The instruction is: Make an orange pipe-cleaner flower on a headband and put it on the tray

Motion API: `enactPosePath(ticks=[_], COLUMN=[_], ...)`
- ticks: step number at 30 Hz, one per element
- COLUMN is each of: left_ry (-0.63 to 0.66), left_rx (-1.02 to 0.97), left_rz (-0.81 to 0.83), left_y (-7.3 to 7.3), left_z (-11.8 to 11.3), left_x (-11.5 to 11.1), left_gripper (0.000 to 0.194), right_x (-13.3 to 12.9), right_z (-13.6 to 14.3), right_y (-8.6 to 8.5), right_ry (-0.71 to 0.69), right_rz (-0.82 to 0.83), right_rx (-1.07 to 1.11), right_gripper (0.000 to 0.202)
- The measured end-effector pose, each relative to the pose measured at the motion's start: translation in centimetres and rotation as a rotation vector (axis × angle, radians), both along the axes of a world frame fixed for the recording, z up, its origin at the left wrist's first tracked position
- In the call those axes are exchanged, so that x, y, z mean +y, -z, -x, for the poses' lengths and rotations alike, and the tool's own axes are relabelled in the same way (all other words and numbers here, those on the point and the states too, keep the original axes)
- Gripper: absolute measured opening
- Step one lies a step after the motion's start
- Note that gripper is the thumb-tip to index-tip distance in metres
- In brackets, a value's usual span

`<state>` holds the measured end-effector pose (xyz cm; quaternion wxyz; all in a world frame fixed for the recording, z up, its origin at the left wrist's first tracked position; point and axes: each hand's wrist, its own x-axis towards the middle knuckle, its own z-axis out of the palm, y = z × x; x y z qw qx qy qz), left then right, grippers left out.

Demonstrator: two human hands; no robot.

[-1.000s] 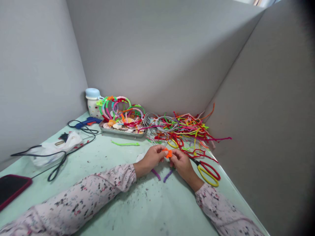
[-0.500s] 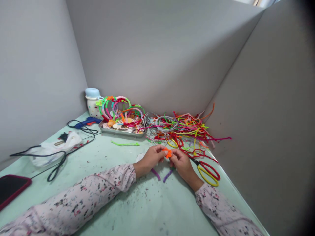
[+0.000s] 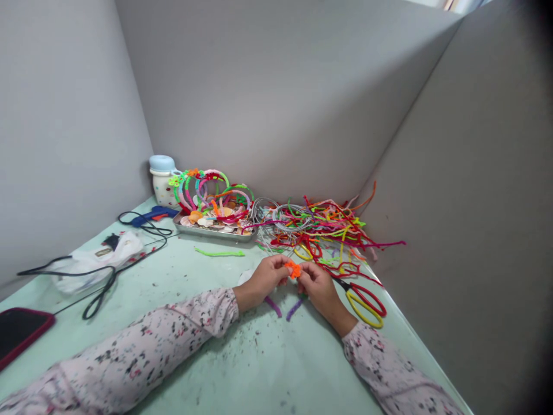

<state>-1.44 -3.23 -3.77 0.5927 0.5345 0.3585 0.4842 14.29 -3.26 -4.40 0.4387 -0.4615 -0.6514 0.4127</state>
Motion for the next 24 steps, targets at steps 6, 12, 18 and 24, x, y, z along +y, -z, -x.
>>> enactPosePath(ticks=[6, 12, 18, 24], left_ry=[-0.019, -0.022, -0.038, -0.003], left_rx=[0.021, 0.022, 0.031, 0.023], left_rz=[0.019, 0.013, -0.003, -0.001], left_y=[-0.20, -0.11, 0.13, 0.11], left_z=[-0.13, -0.20, -0.16, -0.04], left_x=[0.00, 0.05, 0.11, 0.05], left_gripper=[0.009, 0.009, 0.008, 0.009], right_x=[0.01, 0.02, -0.06, -0.18], right_z=[-0.02, -0.10, -0.17, -0.11], right_y=[0.13, 0.19, 0.24, 0.09], right_ry=[0.004, 0.004, 0.006, 0.005], right_rz=[-0.009, -0.010, -0.011, 0.010], right_rx=[-0.018, -0.013, -0.012, 0.000], right_gripper=[0.006, 0.006, 0.006, 0.007])
